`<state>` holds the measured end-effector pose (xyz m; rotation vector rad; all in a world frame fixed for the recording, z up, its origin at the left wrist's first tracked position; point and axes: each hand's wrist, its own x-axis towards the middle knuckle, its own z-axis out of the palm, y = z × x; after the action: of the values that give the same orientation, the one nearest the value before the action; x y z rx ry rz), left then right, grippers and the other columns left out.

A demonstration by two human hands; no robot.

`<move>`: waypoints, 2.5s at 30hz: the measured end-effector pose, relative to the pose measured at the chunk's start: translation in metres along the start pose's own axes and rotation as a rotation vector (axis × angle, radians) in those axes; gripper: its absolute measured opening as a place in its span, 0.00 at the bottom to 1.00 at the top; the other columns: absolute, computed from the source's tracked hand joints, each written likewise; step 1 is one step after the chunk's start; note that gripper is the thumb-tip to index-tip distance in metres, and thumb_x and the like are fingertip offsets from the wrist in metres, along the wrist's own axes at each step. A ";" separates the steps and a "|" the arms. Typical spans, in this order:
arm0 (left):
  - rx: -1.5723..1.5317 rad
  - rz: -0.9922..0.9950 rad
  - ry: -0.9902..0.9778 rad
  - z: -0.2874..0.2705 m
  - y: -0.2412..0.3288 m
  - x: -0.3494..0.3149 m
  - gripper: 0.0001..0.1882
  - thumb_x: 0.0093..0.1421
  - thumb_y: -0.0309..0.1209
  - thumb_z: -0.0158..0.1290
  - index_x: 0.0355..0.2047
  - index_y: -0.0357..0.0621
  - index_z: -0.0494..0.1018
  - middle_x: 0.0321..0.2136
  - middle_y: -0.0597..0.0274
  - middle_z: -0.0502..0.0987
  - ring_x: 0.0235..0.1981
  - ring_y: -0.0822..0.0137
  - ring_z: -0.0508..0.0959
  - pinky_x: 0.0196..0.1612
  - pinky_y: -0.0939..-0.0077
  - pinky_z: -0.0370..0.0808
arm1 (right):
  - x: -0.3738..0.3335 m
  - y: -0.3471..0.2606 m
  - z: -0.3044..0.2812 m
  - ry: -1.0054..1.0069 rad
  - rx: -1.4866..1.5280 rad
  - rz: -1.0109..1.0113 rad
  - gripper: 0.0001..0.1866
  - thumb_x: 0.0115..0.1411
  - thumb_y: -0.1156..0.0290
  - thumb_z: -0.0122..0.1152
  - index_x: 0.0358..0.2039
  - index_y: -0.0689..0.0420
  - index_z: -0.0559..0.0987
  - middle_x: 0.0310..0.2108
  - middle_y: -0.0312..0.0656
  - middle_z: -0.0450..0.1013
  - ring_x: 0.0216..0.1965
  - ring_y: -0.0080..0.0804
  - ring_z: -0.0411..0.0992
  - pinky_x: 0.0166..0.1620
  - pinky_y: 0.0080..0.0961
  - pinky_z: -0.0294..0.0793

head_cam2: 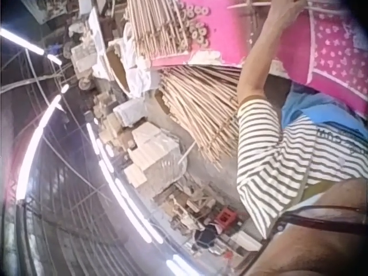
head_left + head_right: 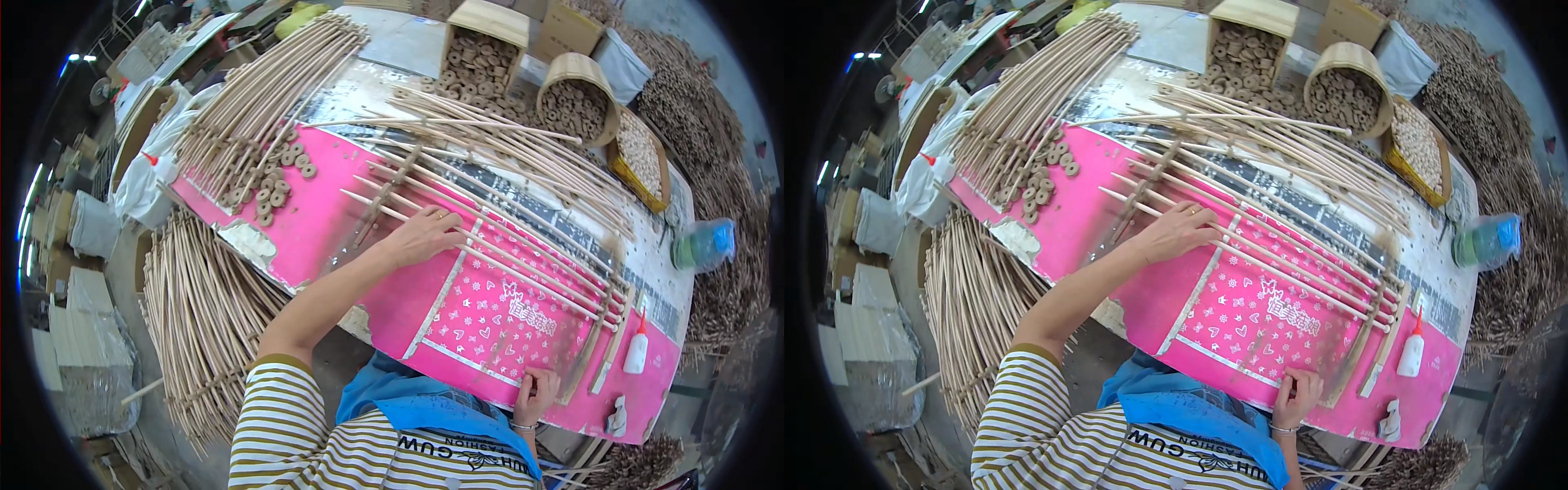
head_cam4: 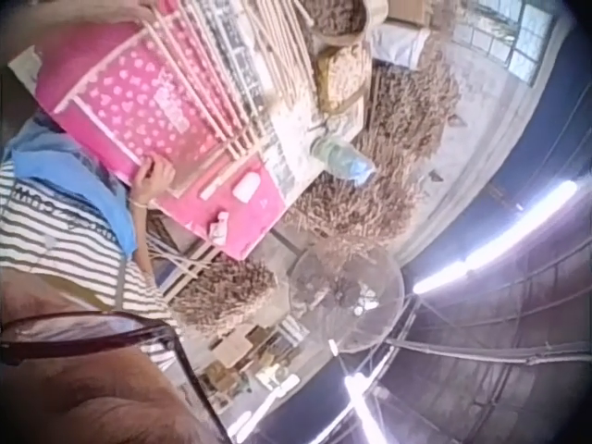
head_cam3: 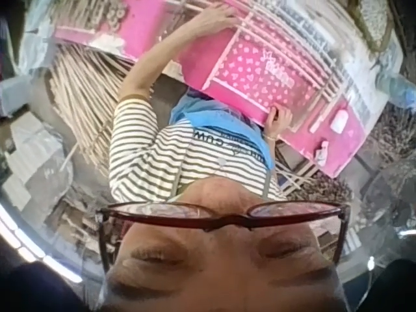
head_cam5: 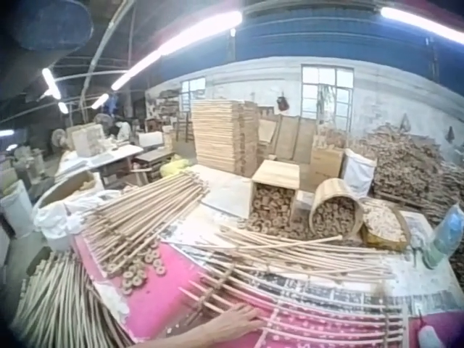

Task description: The person is assembling wooden lattice components by gluing small rings onto thin rods on a workbench.

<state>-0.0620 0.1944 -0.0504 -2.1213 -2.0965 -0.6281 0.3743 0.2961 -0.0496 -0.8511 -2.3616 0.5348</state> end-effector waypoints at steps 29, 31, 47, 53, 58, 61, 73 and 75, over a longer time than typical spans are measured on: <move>0.919 -2.078 0.454 -0.214 0.083 -0.589 0.14 0.69 0.37 0.56 0.52 0.53 0.81 0.48 0.54 0.78 0.51 0.52 0.80 0.52 0.49 0.76 | 0.000 0.023 -0.005 -0.018 -0.159 -0.266 0.11 0.68 0.66 0.66 0.43 0.59 0.87 0.38 0.52 0.80 0.41 0.49 0.77 0.48 0.45 0.77; 0.975 -2.106 0.376 -0.191 0.056 -0.631 0.16 0.71 0.38 0.54 0.55 0.50 0.79 0.47 0.51 0.78 0.52 0.47 0.79 0.54 0.47 0.76 | -0.001 0.034 0.008 0.004 -0.061 -0.247 0.08 0.68 0.71 0.62 0.43 0.61 0.84 0.37 0.49 0.75 0.40 0.47 0.73 0.46 0.41 0.72; 0.985 -2.127 0.120 -0.178 0.104 -0.679 0.14 0.70 0.39 0.53 0.52 0.52 0.79 0.51 0.51 0.77 0.50 0.45 0.80 0.50 0.44 0.78 | -0.018 0.049 0.010 -0.030 -0.002 -0.094 0.06 0.70 0.75 0.57 0.43 0.61 0.80 0.39 0.45 0.71 0.40 0.39 0.69 0.44 0.34 0.69; 0.724 -2.319 0.042 -0.191 0.074 -0.702 0.21 0.70 0.40 0.54 0.62 0.54 0.75 0.59 0.49 0.76 0.59 0.47 0.78 0.55 0.43 0.77 | 0.001 0.007 0.012 -0.033 0.004 -0.048 0.03 0.63 0.76 0.62 0.37 0.58 0.80 0.35 0.46 0.74 0.40 0.46 0.71 0.46 0.41 0.69; 1.194 -1.646 0.254 -0.196 0.033 -0.540 0.26 0.71 0.38 0.55 0.69 0.56 0.69 0.70 0.52 0.67 0.65 0.49 0.73 0.62 0.45 0.71 | 0.005 -0.005 0.001 -0.027 -0.032 0.007 0.03 0.61 0.77 0.62 0.36 0.56 0.81 0.34 0.45 0.72 0.39 0.46 0.70 0.45 0.41 0.67; 0.672 -0.899 0.632 -0.195 0.027 -0.329 0.14 0.70 0.26 0.54 0.54 0.40 0.80 0.49 0.50 0.83 0.53 0.48 0.80 0.58 0.56 0.75 | 0.005 -0.005 0.000 -0.017 -0.025 0.002 0.04 0.60 0.77 0.62 0.36 0.56 0.82 0.33 0.44 0.72 0.38 0.45 0.70 0.44 0.41 0.67; 0.090 -0.034 0.082 -0.028 0.028 0.044 0.25 0.59 0.28 0.62 0.59 0.52 0.76 0.61 0.56 0.73 0.63 0.54 0.73 0.67 0.51 0.68 | 0.009 -0.011 -0.005 -0.011 -0.009 0.082 0.06 0.57 0.77 0.67 0.35 0.52 0.83 0.33 0.40 0.74 0.38 0.42 0.72 0.42 0.39 0.67; 0.069 -0.016 -0.005 -0.007 0.010 0.061 0.23 0.61 0.30 0.62 0.58 0.55 0.77 0.64 0.55 0.71 0.67 0.54 0.70 0.72 0.49 0.63 | 0.008 -0.007 -0.004 -0.025 0.011 0.092 0.06 0.57 0.76 0.68 0.35 0.51 0.84 0.34 0.39 0.75 0.38 0.42 0.72 0.41 0.38 0.67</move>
<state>-0.0557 0.2485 -0.0204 -2.0732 -2.1083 -0.5446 0.3685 0.2967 -0.0402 -0.9573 -2.3484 0.5982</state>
